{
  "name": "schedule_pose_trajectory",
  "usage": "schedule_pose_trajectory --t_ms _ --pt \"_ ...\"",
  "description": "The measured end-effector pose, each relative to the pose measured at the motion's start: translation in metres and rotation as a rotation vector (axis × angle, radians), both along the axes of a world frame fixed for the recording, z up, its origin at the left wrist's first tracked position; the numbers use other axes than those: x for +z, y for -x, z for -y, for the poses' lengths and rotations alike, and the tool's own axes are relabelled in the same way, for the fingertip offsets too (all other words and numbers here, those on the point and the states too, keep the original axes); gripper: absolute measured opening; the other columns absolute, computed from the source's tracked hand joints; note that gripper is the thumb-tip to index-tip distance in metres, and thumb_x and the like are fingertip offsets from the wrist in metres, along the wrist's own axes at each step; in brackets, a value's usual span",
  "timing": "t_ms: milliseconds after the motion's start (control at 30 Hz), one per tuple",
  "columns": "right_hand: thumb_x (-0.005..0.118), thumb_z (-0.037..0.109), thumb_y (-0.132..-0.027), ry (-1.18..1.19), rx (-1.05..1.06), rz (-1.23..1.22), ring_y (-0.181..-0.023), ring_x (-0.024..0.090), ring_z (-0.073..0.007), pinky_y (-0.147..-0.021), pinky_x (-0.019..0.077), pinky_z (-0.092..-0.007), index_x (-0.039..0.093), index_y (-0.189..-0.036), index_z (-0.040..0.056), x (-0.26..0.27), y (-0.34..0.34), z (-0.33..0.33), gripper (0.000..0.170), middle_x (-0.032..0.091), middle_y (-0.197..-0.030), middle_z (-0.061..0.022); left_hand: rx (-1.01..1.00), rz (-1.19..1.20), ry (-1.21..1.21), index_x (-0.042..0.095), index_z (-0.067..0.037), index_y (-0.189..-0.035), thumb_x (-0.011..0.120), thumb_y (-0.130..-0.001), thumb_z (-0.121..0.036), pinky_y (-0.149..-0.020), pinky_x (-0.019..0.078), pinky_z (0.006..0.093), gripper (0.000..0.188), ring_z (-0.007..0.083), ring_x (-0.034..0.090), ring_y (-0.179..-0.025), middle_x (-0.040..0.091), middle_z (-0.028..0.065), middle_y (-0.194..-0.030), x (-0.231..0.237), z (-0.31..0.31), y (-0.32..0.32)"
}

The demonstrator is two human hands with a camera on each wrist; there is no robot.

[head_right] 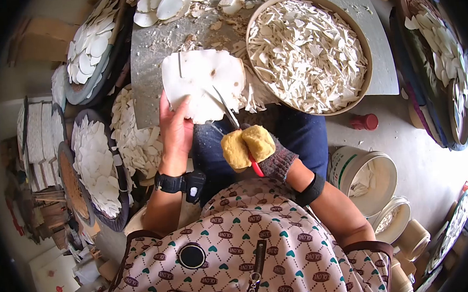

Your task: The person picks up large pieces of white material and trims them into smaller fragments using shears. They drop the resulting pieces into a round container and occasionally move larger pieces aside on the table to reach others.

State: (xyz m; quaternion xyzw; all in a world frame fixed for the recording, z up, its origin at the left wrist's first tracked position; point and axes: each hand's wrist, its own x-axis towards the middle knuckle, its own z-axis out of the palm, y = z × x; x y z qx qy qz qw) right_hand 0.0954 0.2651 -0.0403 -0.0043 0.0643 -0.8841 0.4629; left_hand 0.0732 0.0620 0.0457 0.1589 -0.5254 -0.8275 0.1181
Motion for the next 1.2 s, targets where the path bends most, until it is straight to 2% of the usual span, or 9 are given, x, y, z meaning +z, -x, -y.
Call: schedule_pose_trajectory --t_ms 133,300,433,567,833,967,1067,1167,1200 --pt "0.058 0.009 -0.084 -0.082 0.003 -0.104 -0.095 0.059 -0.0225 -0.086 0.0486 -0.0341 0.053 -0.106 -0.0024 0.005 0.000 -0.003 0.025 0.058 -0.104 -0.0134 -0.087 0.037 0.027 0.031 -0.005 -0.129 0.057 -0.080 0.002 -0.082 0.0499 0.0305 0.056 0.0195 0.055 -0.102 0.051 0.0115 -0.116 0.003 0.007 0.007" --pt "0.059 0.008 -0.083 0.043 0.069 0.012 -0.095 0.059 -0.0215 -0.086 0.0487 -0.0332 0.054 -0.105 -0.0010 -0.008 0.000 0.004 0.025 0.059 -0.103 -0.0126 -0.165 0.084 -0.011 0.034 -0.003 -0.128 0.054 -0.081 0.002 -0.088 0.0452 0.0321 0.051 0.0201 0.052 -0.106 0.050 0.0110 -0.118 0.010 0.012 0.015" --pt "0.059 0.009 -0.083 -0.237 0.062 -0.334 -0.094 0.059 -0.0174 -0.085 0.0479 -0.0299 0.055 -0.105 0.0003 0.016 0.011 0.003 0.024 0.060 -0.103 -0.0098 -0.226 0.073 -0.006 0.033 -0.004 -0.129 0.053 -0.081 0.002 -0.087 0.0460 0.0322 0.052 0.0200 0.053 -0.105 0.050 0.0111 -0.117 0.014 0.016 0.020" --pt "0.060 0.008 -0.083 -0.125 0.074 -0.422 -0.093 0.059 -0.0146 -0.085 0.0470 -0.0280 0.056 -0.105 0.0010 0.008 0.017 0.009 0.024 0.060 -0.102 -0.0076 -0.238 0.091 -0.023 0.034 -0.005 -0.127 0.055 -0.080 0.002 -0.082 0.0492 0.0312 0.052 0.0188 0.055 -0.100 0.052 0.0100 -0.113 0.013 0.019 0.023" --pt "0.059 0.008 -0.083 -0.270 0.031 -0.482 -0.091 0.059 -0.0147 -0.083 0.0478 -0.0279 0.057 -0.102 -0.0007 0.034 0.023 0.008 0.021 0.061 -0.099 -0.0081 -0.294 0.129 -0.007 0.034 -0.004 -0.127 0.056 -0.079 0.001 -0.082 0.0483 0.0304 0.053 0.0179 0.054 -0.101 0.052 0.0100 -0.113 0.019 0.021 0.028" --pt "0.062 0.008 -0.081 -0.454 -0.105 -0.669 -0.091 0.056 -0.0148 -0.082 0.0450 -0.0281 0.058 -0.102 0.0036 0.033 0.025 0.009 0.022 0.060 -0.100 -0.0062 -0.347 0.136 0.012 0.034 -0.004 -0.126 0.057 -0.078 0.000 -0.082 0.0476 0.0303 0.053 0.0178 0.055 -0.099 0.053 0.0103 -0.112 0.020 0.016 0.029" --pt "0.055 0.009 -0.086 -0.279 -0.033 -0.507 -0.092 0.060 -0.0168 -0.082 0.0479 -0.0285 0.055 -0.106 -0.0011 0.032 0.028 0.007 0.023 0.060 -0.104 -0.0103 -0.393 0.160 0.015 0.031 -0.003 -0.130 0.055 -0.079 0.001 -0.089 0.0436 0.0318 0.056 0.0190 0.051 -0.106 0.050 0.0113 -0.118 0.019 0.017 0.030" --pt "0.056 0.007 -0.085 -0.432 -0.092 -0.848 -0.091 0.061 -0.0182 -0.082 0.0480 -0.0284 0.057 -0.104 -0.0005 0.035 0.030 0.005 0.021 0.061 -0.101 -0.0109 -0.422 0.176 0.012 0.029 -0.002 -0.132 0.053 -0.079 0.001 -0.092 0.0417 0.0326 0.058 0.0196 0.050 -0.109 0.048 0.0118 -0.121 0.018 0.018 0.031" --pt "0.056 0.008 -0.084 -0.406 -0.055 -0.817 -0.090 0.061 -0.0184 -0.081 0.0480 -0.0282 0.057 -0.103 -0.0004 0.033 0.032 0.005 0.021 0.062 -0.100 -0.0108 -0.425 0.178 0.011 0.029 -0.002 -0.132 0.054 -0.079 0.001 -0.092 0.0417 0.0327 0.058 0.0195 0.050 -0.109 0.048 0.0118 -0.121 0.018 0.018 0.031"
